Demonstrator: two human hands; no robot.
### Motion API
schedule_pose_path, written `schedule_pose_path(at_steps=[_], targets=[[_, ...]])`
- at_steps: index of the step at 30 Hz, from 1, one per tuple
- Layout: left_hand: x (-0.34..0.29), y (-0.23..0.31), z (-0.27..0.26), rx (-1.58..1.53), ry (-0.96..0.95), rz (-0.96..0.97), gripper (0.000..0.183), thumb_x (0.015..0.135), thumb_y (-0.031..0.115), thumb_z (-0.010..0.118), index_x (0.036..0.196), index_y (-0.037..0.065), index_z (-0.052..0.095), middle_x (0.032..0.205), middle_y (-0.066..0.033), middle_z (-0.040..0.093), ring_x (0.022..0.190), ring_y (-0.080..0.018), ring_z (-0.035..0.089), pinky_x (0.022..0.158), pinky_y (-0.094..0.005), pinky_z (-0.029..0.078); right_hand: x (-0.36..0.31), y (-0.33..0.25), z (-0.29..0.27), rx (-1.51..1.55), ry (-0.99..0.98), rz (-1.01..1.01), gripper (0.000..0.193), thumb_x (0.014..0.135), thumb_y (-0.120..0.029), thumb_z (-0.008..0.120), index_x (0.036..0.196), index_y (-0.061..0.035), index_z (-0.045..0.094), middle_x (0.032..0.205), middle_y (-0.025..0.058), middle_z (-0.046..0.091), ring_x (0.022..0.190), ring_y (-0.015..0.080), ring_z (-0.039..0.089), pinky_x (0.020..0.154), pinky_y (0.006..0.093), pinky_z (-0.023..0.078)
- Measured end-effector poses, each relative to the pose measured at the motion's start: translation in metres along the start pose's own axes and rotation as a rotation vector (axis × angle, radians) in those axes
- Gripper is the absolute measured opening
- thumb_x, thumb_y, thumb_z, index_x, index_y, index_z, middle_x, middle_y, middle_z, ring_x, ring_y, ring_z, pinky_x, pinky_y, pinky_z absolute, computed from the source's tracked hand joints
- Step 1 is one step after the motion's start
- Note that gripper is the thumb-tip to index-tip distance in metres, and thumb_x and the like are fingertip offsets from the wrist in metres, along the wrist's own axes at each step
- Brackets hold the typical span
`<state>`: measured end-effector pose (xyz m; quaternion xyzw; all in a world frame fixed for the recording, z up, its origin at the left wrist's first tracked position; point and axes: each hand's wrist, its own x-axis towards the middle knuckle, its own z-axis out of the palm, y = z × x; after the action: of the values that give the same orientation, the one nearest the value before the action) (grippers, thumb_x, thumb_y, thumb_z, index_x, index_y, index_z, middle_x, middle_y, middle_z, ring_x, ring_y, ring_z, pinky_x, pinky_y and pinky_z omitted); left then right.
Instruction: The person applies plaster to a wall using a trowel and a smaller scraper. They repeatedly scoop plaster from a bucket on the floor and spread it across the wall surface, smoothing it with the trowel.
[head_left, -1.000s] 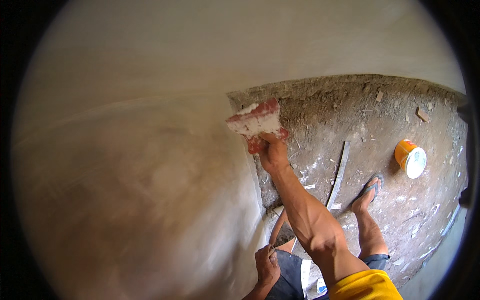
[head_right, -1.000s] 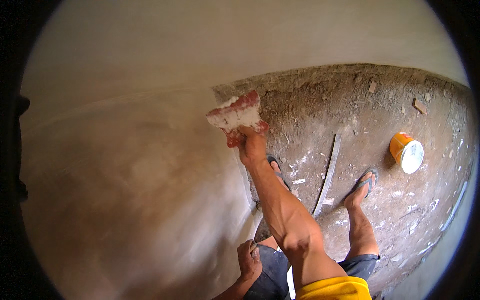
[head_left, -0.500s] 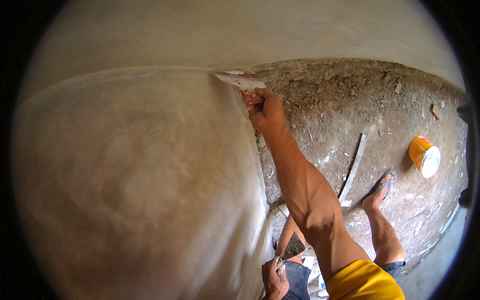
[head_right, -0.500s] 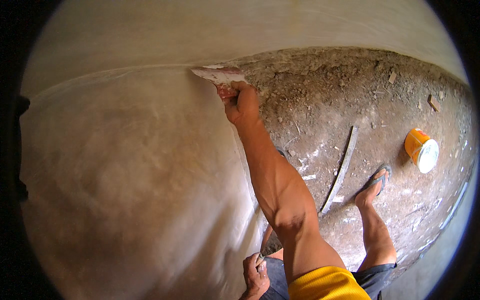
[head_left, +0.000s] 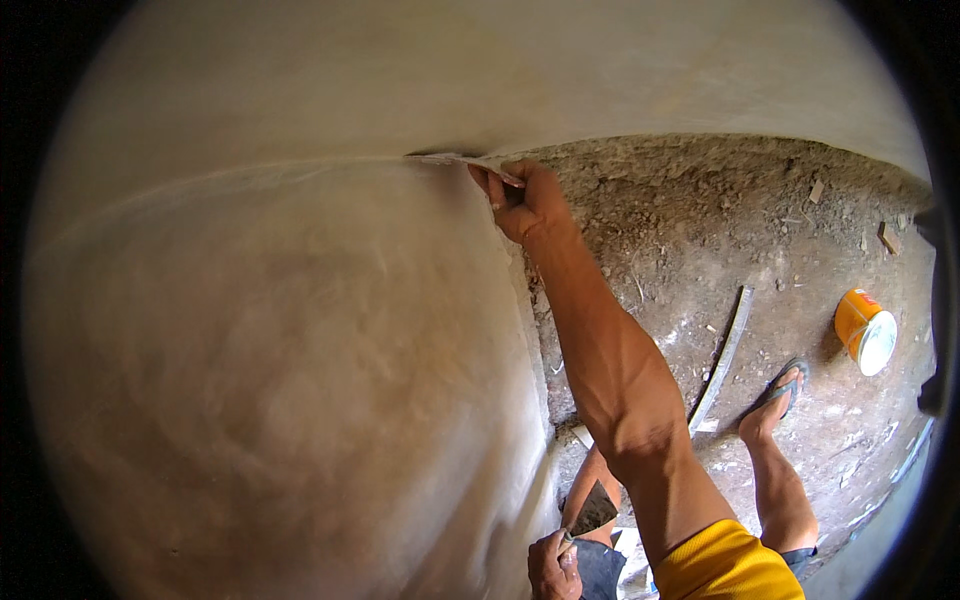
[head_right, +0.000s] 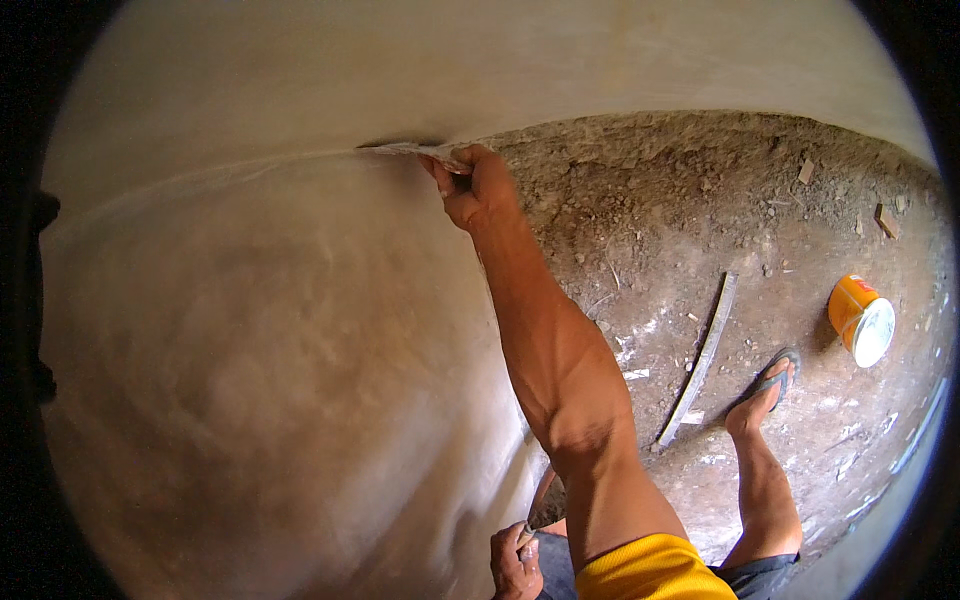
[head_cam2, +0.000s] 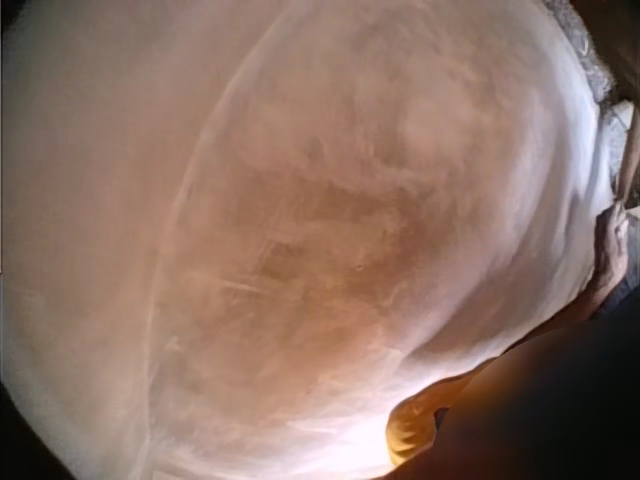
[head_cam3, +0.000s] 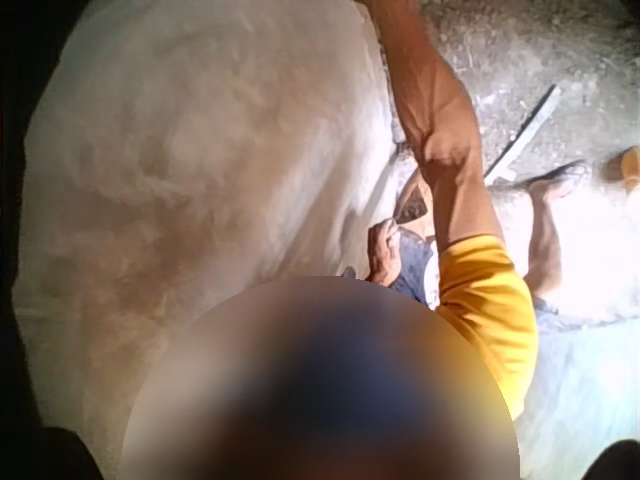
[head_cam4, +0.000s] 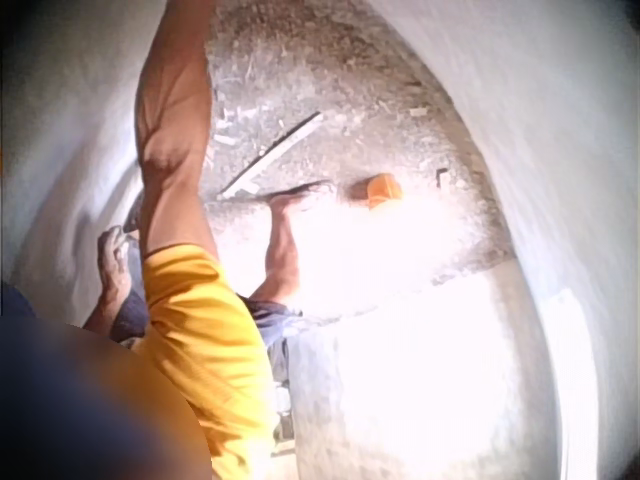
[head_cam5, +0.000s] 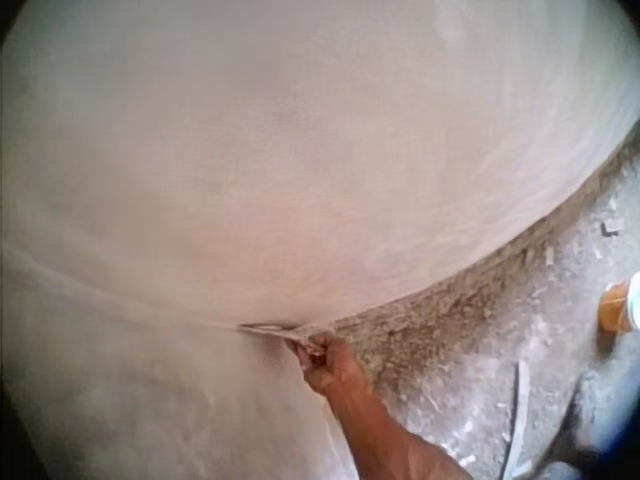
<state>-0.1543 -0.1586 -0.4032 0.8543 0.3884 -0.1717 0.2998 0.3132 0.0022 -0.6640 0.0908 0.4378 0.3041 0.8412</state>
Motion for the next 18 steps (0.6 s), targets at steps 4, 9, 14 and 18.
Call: schedule_pose_path(at_steps=[4, 9, 14, 18], targets=[[-0.001, 0.003, 0.001, -0.071, 0.013, -0.055, 0.032, 0.099, 0.004, 0.060, 0.131, -0.001, 0.061, 0.114, -0.0211, 0.066, 0.102, -0.0351, 0.066, 0.091, -0.0423, 0.055, -0.022, -0.011, -0.014, 0.105, -0.062, -0.101, 0.025, 0.095, 0.000, 0.051, 0.114, 0.0162, 0.053, 0.122, 0.0273, 0.061, 0.110, 0.0387, 0.069, 0.077, 0.0320, 0.069], [-0.001, 0.006, 0.003, 0.008, -0.020, 0.022, 0.032, 0.100, 0.006, 0.060, 0.132, 0.000, 0.061, 0.117, -0.0208, 0.067, 0.105, -0.0375, 0.064, 0.095, -0.0464, 0.053, -0.035, 0.002, -0.062, 0.161, -0.008, 0.020, 0.040, 0.091, 0.000, 0.054, 0.127, 0.0159, 0.051, 0.121, 0.0289, 0.063, 0.104, 0.0340, 0.071, 0.068, 0.0301, 0.069], [-0.001, 0.013, -0.001, -0.021, -0.017, -0.031, 0.032, 0.101, 0.006, 0.059, 0.132, 0.001, 0.060, 0.116, -0.0209, 0.067, 0.106, -0.0375, 0.064, 0.095, -0.0459, 0.053, -0.001, 0.037, -0.064, 0.106, -0.056, 0.028, 0.016, 0.093, -0.001, 0.059, 0.108, 0.0058, 0.060, 0.106, 0.0176, 0.069, 0.091, 0.0277, 0.072, 0.070, 0.0360, 0.063], [0.001, 0.013, -0.002, 0.016, -0.021, 0.025, 0.031, 0.101, 0.006, 0.059, 0.132, 0.001, 0.060, 0.116, -0.0206, 0.066, 0.104, -0.0364, 0.066, 0.094, -0.0441, 0.054, 0.002, 0.045, -0.048, 0.162, -0.037, -0.007, 0.016, 0.095, -0.002, 0.057, 0.109, 0.0061, 0.058, 0.109, 0.0176, 0.068, 0.091, 0.0279, 0.072, 0.074, 0.0385, 0.063]])
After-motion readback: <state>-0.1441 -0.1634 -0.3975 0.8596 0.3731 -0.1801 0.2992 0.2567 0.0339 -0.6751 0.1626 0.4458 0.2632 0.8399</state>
